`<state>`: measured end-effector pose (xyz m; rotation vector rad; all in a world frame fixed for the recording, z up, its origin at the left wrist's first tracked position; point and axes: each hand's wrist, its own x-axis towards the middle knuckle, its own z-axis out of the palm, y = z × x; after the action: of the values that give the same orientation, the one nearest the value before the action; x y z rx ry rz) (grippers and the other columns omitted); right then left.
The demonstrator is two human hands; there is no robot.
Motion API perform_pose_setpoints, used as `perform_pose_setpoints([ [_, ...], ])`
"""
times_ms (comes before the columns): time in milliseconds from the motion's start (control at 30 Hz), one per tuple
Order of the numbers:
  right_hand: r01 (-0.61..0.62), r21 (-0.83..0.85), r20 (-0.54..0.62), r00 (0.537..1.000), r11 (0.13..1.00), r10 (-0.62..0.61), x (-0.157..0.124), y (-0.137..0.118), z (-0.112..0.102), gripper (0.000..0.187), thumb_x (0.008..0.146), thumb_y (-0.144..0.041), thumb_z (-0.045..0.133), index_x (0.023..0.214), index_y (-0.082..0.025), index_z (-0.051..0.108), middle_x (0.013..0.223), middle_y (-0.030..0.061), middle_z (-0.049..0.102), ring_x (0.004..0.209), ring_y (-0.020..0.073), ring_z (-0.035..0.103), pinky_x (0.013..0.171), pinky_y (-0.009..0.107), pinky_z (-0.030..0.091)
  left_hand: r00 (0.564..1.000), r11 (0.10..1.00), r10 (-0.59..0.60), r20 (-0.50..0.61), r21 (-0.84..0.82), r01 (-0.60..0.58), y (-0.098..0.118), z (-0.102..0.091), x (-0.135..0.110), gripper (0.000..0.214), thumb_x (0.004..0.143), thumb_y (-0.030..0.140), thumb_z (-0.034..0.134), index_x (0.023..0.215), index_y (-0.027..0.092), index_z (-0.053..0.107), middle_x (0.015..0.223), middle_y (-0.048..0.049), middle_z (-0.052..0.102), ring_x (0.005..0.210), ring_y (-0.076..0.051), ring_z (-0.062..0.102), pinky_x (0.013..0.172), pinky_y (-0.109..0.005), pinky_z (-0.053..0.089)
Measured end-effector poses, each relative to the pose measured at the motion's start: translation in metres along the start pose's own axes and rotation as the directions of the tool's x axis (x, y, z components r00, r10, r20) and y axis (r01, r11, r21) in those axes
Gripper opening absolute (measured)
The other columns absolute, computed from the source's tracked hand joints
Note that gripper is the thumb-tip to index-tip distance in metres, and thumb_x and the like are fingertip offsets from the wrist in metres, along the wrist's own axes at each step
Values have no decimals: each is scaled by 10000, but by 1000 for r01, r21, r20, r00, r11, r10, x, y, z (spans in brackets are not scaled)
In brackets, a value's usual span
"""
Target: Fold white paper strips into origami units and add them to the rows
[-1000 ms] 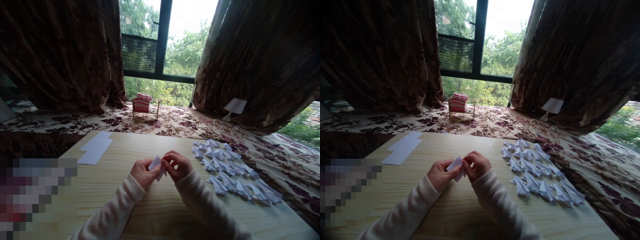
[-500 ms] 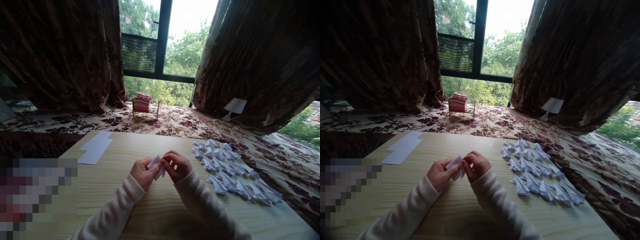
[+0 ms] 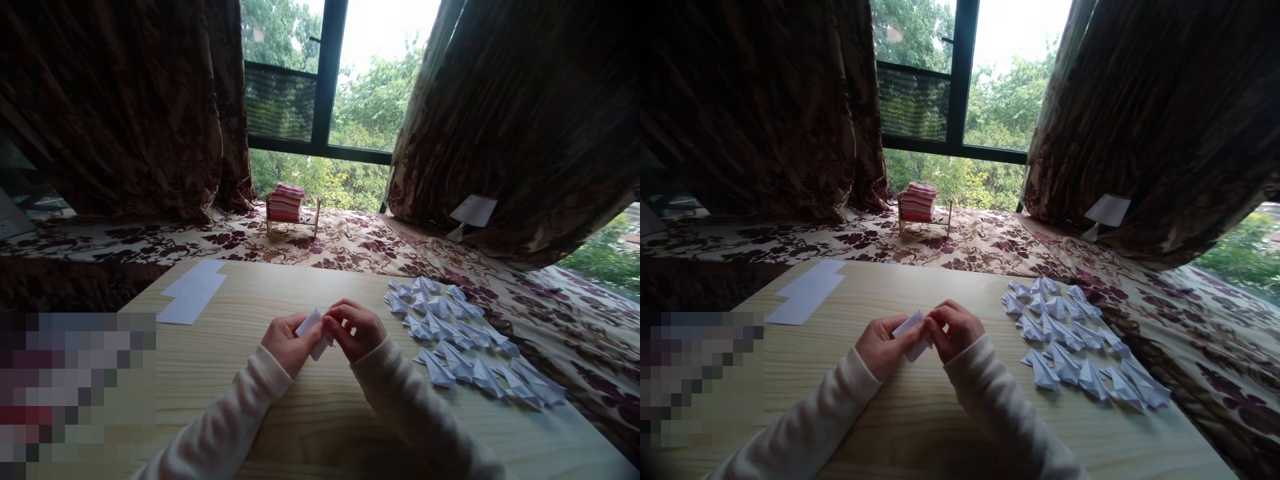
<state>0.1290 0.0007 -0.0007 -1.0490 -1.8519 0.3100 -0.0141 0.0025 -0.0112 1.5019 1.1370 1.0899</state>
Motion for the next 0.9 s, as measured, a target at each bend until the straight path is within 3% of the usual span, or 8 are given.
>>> perform_pose_setpoints([
  [233, -10, 3, 13, 1000, 1000, 10, 0, 0, 0, 137, 733, -229, 516, 655, -165, 609, 655, 20, 566, 524, 96, 492, 457, 203, 387, 999, 1000, -19, 48, -3, 19, 17, -2, -6, 277, 598, 382, 618, 595, 105, 628, 480, -1, 521, 456, -94, 417, 429, -204, 312],
  [367, -6, 5, 2, 1000, 1000, 6, 0, 0, 1, 142, 737, -231, 510, 656, -164, 606, 653, 21, 566, 528, 97, 494, 461, 204, 389, 999, 1000, -28, 19, 0, 28, 16, -2, -6, 298, 599, 406, 611, 603, 108, 632, 468, -3, 522, 446, -99, 414, 415, -210, 294],
  [533, -4, -4, -7, 1000, 1000, 4, 0, -1, 1, 155, 746, -239, 502, 659, -164, 605, 658, 25, 569, 530, 99, 493, 461, 207, 392, 997, 998, -34, 65, -46, 37, 14, -2, -6, 309, 641, 398, 588, 658, 93, 633, 502, -13, 525, 475, -103, 420, 440, -220, 315],
  [900, -2, 64, 8, 1000, 998, 1, 0, -3, 2, 117, 728, -203, 512, 683, -157, 611, 672, 33, 571, 530, 100, 508, 426, 193, 400, 999, 999, 30, -41, -24, -31, 2, -1, -1, 217, 606, 317, 591, 577, 112, 653, 498, 6, 480, 486, -101, 409, 441, -222, 300],
])
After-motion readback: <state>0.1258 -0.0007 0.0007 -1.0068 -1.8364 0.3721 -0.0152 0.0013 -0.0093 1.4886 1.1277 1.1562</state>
